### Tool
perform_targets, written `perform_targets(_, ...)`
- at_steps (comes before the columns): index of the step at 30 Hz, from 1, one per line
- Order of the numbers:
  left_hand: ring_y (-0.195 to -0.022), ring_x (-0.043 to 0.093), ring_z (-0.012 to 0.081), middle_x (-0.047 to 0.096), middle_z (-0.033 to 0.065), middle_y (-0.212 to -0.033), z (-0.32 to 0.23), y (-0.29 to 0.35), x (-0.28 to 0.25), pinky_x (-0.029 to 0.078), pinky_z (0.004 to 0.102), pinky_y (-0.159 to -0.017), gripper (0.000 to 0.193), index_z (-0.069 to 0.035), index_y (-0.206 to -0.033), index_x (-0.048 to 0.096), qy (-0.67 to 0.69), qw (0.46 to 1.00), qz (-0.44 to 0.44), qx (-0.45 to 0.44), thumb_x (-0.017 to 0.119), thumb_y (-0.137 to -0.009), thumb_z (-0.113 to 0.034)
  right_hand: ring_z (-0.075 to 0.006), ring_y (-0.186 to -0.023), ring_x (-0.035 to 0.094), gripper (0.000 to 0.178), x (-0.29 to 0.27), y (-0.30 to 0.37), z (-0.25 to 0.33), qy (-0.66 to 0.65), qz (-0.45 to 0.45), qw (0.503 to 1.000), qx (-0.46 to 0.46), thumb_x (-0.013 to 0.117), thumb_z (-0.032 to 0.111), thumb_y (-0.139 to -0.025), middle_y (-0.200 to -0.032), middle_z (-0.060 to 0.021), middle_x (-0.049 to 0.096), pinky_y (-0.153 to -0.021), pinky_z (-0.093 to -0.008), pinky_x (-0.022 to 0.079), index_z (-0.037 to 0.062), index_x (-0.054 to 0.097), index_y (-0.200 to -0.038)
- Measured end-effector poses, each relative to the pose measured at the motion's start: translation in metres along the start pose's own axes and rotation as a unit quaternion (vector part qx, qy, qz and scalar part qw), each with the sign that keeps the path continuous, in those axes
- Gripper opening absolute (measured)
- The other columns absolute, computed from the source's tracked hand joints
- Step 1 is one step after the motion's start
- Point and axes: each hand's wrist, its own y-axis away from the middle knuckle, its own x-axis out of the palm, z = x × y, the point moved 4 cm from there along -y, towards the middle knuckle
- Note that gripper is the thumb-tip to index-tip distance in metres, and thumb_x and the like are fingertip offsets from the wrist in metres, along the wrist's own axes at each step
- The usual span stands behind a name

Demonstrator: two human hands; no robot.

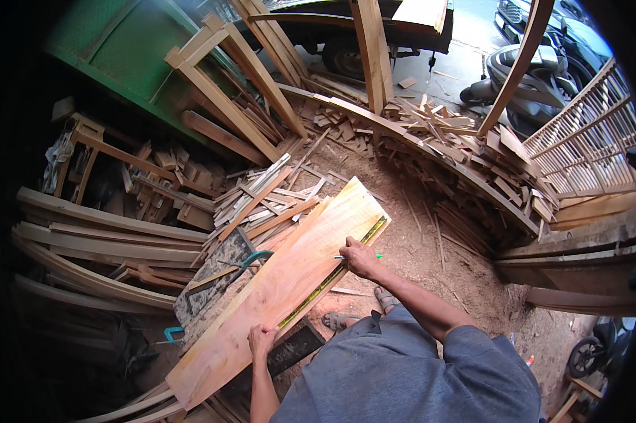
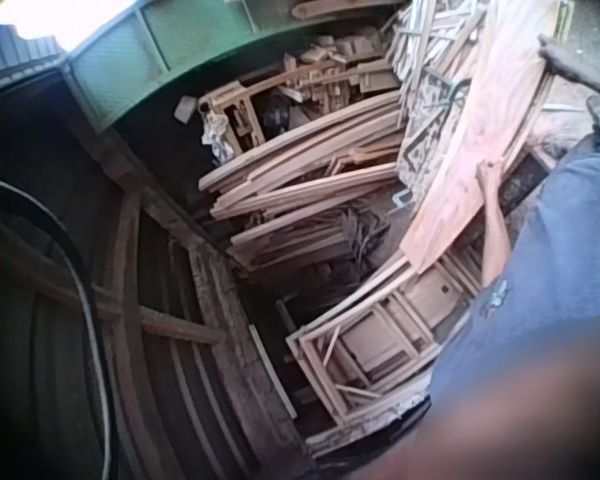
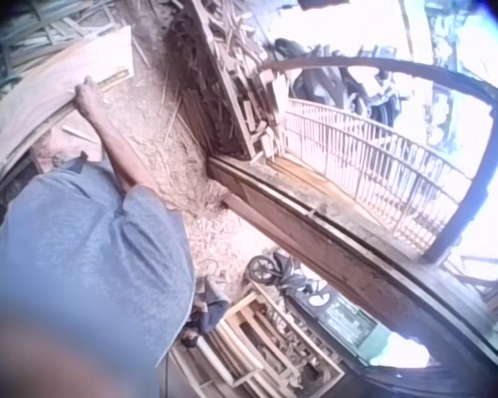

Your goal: The person measures a long wooden plank with a tape measure and marks it with a marker. They use a try square to draw straight lines across the plank. The person flips the plank over and repeats the measuring and marking process on the other side.

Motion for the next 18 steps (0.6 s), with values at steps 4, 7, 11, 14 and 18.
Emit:
perform_targets(4,-0.099,0.070,0.0403,0.072,0.0240,-0.101,0.003,-0.001,0.002,0.055,0.0490,-0.091,0.042,-0.002,-0.086,0.075,0.003,1.000,0.012,-0.012,0.088,-0.075,-0.040,-0.0388,-0.095,0.065,0.012,0.002,-0.002,-0.004,-0.007,0.002,1.000,-0.005,0.070,0.016,-0.087,-0.100,-0.0164,0.057,-0.080,-0.0499,0.053,0.0050,0.067,-0.091)
perform_targets(7,-0.101,0.070,0.0401,0.072,0.0238,-0.102,-0.001,-0.001,0.003,0.055,0.0492,-0.092,0.042,-0.002,-0.087,0.075,0.008,1.000,0.007,-0.008,0.088,-0.075,-0.041,-0.0390,-0.095,0.065,0.011,0.000,-0.004,-0.005,-0.006,0.000,1.000,-0.002,0.069,0.015,-0.087,-0.100,-0.0169,0.057,-0.079,-0.0501,0.053,0.0049,0.067,-0.090)
perform_targets(11,-0.106,0.068,0.0398,0.072,0.0226,-0.106,-0.004,0.005,0.001,0.054,0.0497,-0.095,0.043,-0.003,-0.087,0.074,0.012,1.000,0.010,-0.025,0.087,-0.076,-0.042,-0.0411,-0.097,0.067,0.014,-0.001,-0.006,0.000,0.039,0.019,0.999,0.004,0.072,0.014,-0.085,-0.102,-0.0203,0.060,-0.081,-0.0520,0.056,0.0041,0.068,-0.093)
perform_targets(14,-0.111,0.065,0.0398,0.071,0.0219,-0.108,-0.009,0.009,-0.001,0.052,0.0495,-0.098,0.045,-0.003,-0.090,0.072,-0.002,1.000,-0.003,-0.023,0.088,-0.077,-0.043,-0.0424,-0.092,0.069,0.014,-0.003,-0.012,0.006,0.079,0.042,0.996,0.001,0.072,0.015,-0.085,-0.102,-0.0212,0.060,-0.078,-0.0524,0.056,0.0041,0.068,-0.093)
perform_targets(18,-0.114,0.063,0.0396,0.069,0.0201,-0.112,-0.014,0.020,-0.001,0.051,0.0495,-0.100,0.044,-0.005,-0.093,0.071,0.020,0.998,-0.042,-0.039,0.088,-0.077,-0.041,-0.0434,-0.088,0.068,0.015,-0.007,-0.018,0.012,0.114,0.052,0.992,-0.011,0.073,0.016,-0.085,-0.098,-0.0201,0.062,-0.078,-0.0534,0.055,0.0041,0.066,-0.091)
